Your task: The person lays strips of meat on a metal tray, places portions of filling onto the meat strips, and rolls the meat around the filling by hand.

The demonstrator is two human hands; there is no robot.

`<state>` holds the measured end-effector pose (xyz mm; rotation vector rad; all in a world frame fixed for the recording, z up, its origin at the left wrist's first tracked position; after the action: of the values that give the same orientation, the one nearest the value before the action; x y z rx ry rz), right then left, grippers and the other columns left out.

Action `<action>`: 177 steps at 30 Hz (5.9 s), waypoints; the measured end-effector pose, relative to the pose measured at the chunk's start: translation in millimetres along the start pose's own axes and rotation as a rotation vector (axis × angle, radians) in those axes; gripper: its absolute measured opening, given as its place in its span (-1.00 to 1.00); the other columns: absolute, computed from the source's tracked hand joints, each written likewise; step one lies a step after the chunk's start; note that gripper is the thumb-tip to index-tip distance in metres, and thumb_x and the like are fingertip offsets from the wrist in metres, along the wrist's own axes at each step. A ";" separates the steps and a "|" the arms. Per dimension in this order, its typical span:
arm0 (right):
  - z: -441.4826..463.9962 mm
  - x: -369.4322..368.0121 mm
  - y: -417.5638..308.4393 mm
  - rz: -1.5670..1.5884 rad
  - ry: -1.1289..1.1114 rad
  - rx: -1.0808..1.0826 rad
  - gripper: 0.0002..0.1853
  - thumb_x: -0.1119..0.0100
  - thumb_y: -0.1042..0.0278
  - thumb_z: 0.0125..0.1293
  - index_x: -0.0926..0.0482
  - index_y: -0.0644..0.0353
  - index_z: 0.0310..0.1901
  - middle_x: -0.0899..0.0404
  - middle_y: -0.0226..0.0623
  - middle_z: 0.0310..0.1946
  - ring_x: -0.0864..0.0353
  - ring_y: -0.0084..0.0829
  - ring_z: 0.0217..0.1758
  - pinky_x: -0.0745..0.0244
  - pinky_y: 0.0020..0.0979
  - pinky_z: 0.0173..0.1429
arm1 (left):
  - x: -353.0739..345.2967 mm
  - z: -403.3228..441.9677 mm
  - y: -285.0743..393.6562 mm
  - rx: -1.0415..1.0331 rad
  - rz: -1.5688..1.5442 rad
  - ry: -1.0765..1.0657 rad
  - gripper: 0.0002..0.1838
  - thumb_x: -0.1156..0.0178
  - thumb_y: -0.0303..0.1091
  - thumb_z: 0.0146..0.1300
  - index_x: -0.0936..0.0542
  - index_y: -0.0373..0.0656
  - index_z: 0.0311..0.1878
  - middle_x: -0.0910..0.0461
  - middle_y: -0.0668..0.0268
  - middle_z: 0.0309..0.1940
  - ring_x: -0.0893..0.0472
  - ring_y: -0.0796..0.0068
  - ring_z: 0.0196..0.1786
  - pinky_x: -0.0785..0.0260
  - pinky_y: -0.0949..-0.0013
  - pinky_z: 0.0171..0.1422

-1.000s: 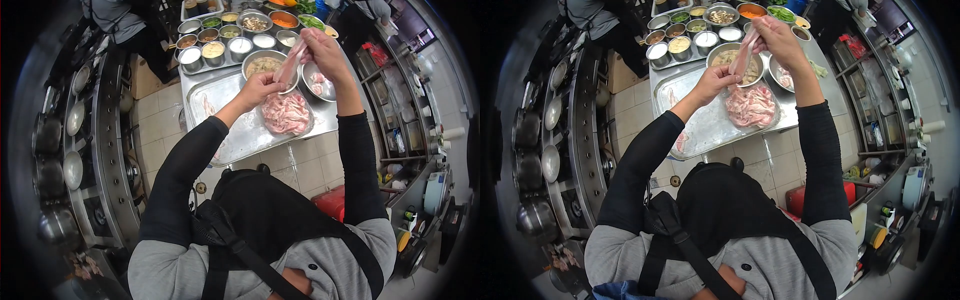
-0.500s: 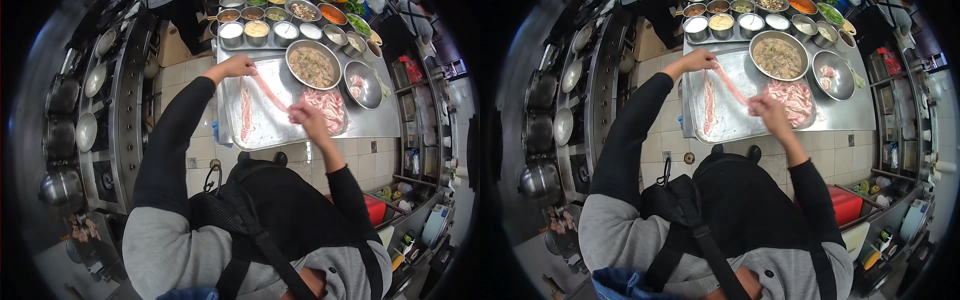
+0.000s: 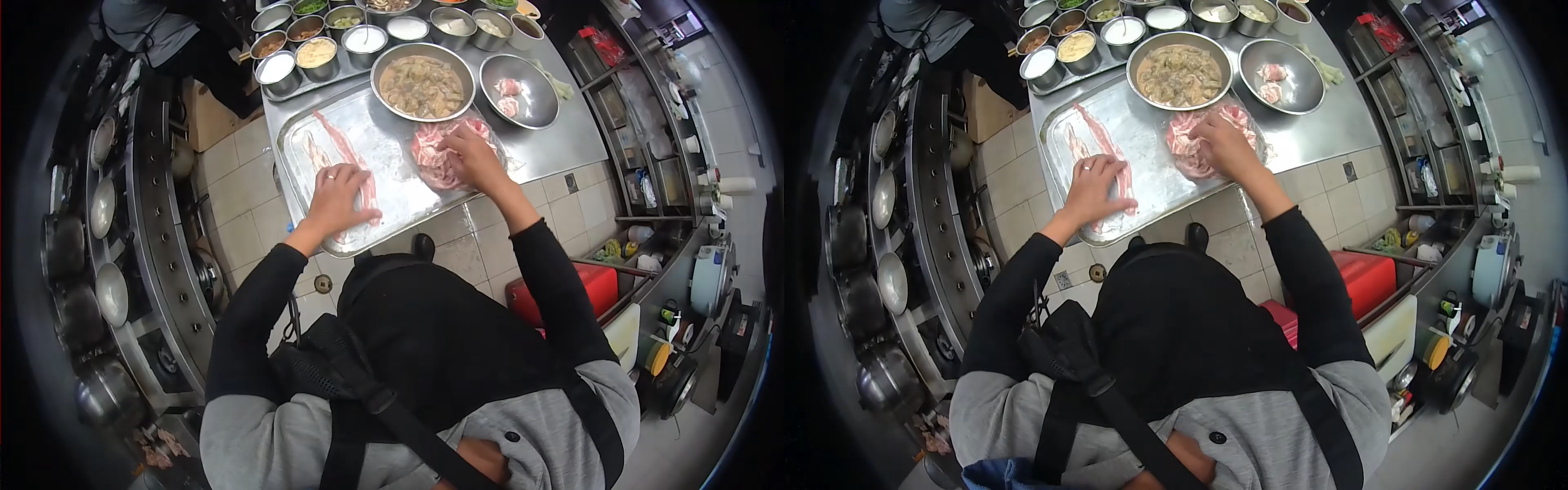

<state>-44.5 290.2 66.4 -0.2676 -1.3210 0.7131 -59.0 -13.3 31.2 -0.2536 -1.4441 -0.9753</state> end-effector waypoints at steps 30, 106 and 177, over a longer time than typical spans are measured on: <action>47.5 -44.7 -65.8 1.508 -0.475 -0.532 -0.61 -0.21 0.37 0.50 -0.43 0.14 0.29 -0.61 -0.34 -0.16 -0.51 -0.60 -0.38 -0.45 -0.56 -0.28 | 115.5 109.2 -64.7 0.299 -0.692 0.044 -0.64 -0.52 -0.10 0.20 -0.73 -0.25 -0.25 -0.67 0.42 -0.41 -0.54 0.69 -0.36 -0.37 0.47 -0.27; 71.7 131.3 -43.8 1.139 -0.033 -0.313 -0.84 -0.19 0.27 0.46 -0.51 0.11 -0.27 -0.62 -0.47 -0.34 -0.57 -0.65 -0.36 -0.48 -0.53 -0.28 | 20.9 154.3 70.0 0.098 -1.414 -0.226 -0.71 -0.33 -0.27 0.42 -0.64 -0.25 0.07 -0.70 0.42 -0.12 -0.63 0.62 -0.03 -0.43 0.47 0.17; 49.7 109.2 9.7 0.768 0.014 -0.418 -0.86 -0.25 0.36 0.30 -0.68 0.25 -0.30 -0.59 -0.49 -0.51 -0.53 -0.65 -0.51 -0.44 -0.55 -0.41 | -22.2 188.8 79.6 0.248 -1.341 -0.130 -0.77 -0.15 -0.55 0.31 -0.67 -0.25 0.00 -0.67 0.42 -0.24 -0.64 0.60 -0.25 -0.52 0.44 -0.14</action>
<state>-86.4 354.0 159.6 -1.1559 -1.3394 1.0557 -135.1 172.8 76.1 0.9847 -1.8014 -1.8017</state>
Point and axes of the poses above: each hand's wrist, its own z-axis towards the middle knuckle, its own x-axis out of the back of the hand, y = z × x, the point moved 3 cm from there along z, towards the middle knuckle
